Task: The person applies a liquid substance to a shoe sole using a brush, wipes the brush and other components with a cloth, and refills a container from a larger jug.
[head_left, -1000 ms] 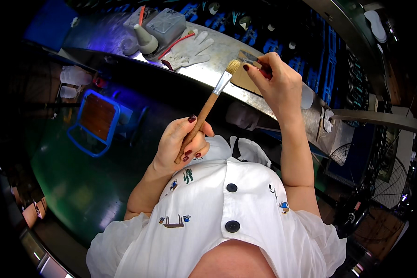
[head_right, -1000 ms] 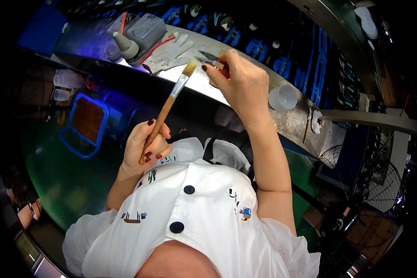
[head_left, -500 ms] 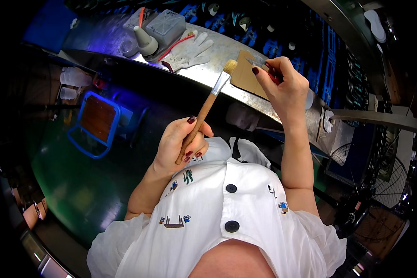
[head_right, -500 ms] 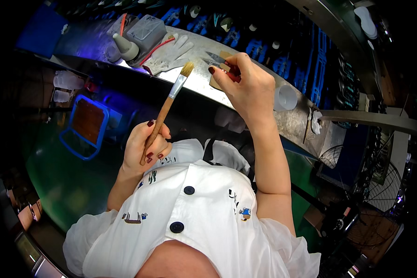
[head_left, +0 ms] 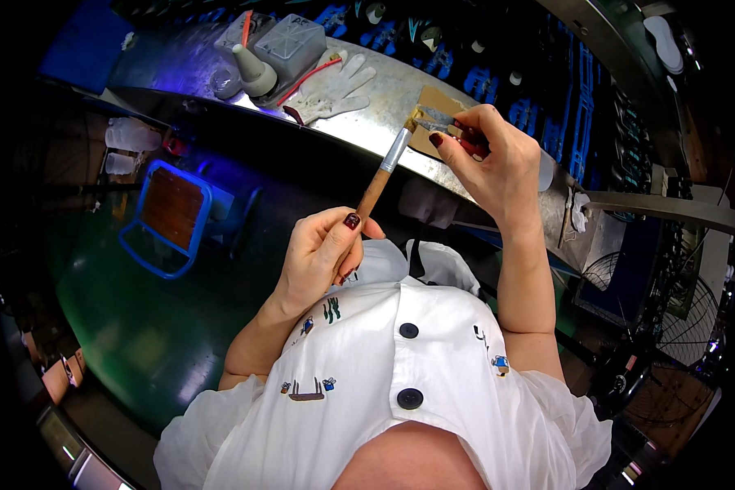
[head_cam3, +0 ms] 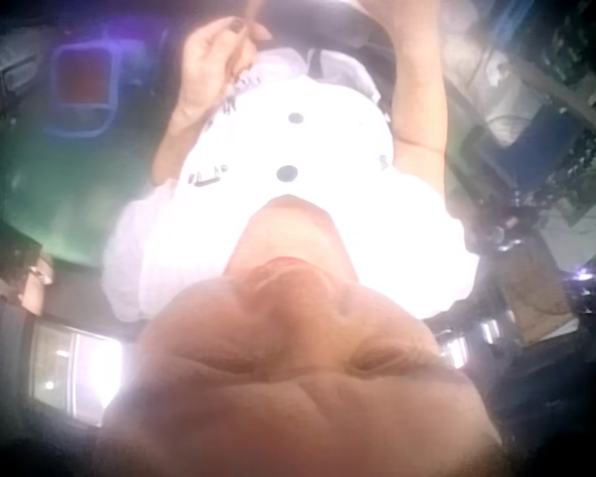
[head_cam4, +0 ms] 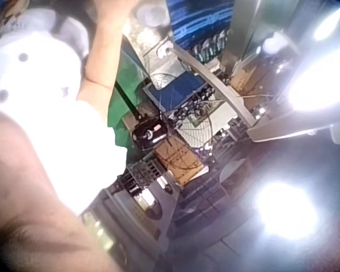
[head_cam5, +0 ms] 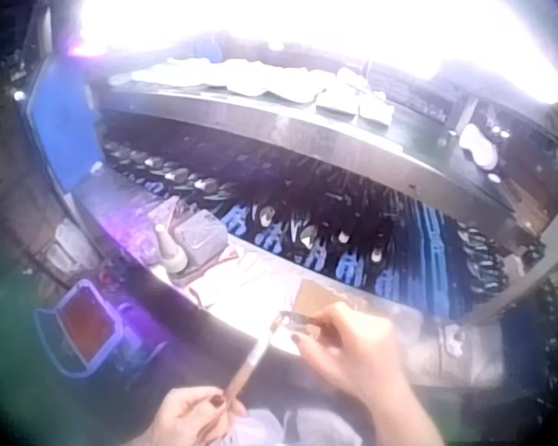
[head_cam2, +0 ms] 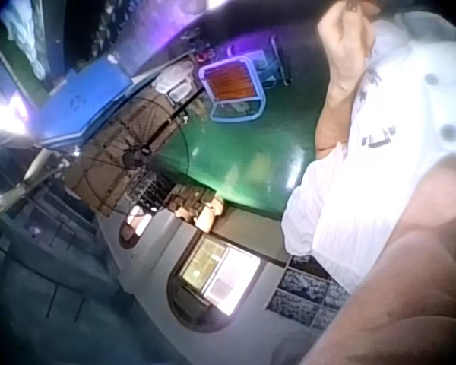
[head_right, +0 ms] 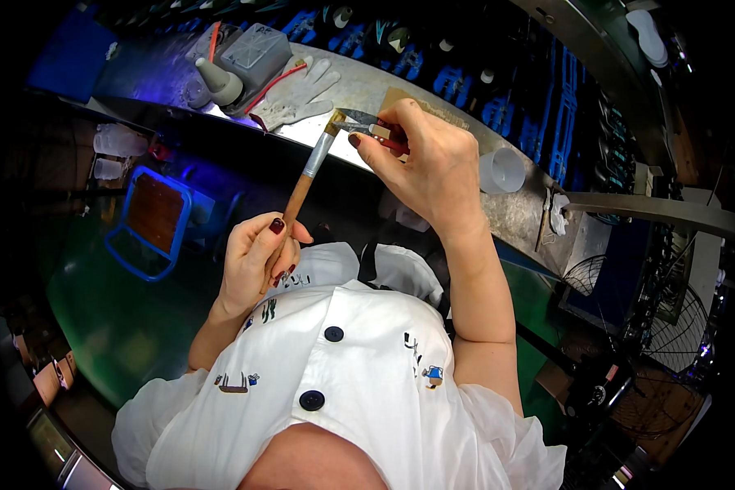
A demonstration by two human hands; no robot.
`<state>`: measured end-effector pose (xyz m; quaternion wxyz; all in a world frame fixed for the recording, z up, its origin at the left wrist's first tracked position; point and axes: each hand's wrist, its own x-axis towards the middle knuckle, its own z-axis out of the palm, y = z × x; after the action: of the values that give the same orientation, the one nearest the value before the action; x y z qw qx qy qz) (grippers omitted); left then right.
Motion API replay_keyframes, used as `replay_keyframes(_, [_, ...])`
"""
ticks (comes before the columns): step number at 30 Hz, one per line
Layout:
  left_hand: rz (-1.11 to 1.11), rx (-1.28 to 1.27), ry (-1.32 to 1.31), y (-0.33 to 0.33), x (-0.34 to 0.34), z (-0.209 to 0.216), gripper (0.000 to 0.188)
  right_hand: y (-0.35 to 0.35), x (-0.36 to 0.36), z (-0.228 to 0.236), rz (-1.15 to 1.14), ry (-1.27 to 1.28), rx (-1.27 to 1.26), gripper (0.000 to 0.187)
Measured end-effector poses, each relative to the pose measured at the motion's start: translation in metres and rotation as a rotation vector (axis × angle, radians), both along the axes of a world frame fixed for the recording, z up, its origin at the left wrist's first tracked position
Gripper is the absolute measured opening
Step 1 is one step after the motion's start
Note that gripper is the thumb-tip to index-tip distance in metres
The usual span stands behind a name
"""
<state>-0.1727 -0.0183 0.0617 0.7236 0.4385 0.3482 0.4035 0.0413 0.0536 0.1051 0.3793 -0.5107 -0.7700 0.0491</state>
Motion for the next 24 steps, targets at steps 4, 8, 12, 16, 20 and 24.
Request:
replay_keyframes(4, [0.006, -0.011, -0.002, -0.0001, 0.0005, -0.0018, 0.032, 0.0007, 0.0001, -0.0012, 0.029, 0.018, -0.01, 0.023])
replay_keyframes(8, [0.006, 0.005, 0.008, 0.0, 0.0011, -0.0011, 0.032, 0.0002, 0.0002, 0.001, 0.026, 0.001, -0.045, 0.023])
replay_keyframes(12, [0.008, 0.006, 0.008, 0.0004, 0.0016, -0.0004, 0.032, 0.0002, 0.0014, 0.0005, 0.039, 0.004, -0.059, 0.023])
replay_keyframes(16, [0.008, 0.009, 0.012, 0.0008, 0.0019, -0.0006, 0.032, 0.0023, 0.0034, -0.0018, -0.005, 0.03, -0.044, 0.023])
replay_keyframes(20, [0.005, 0.011, 0.02, 0.0013, 0.0019, 0.0011, 0.032, 0.0021, 0.0047, -0.0016, 0.011, 0.035, -0.054, 0.023])
replay_keyframes(24, [0.0, 0.022, 0.034, 0.0023, 0.0022, 0.0022, 0.032, 0.0008, 0.0034, 0.0023, 0.023, 0.004, -0.069, 0.023])
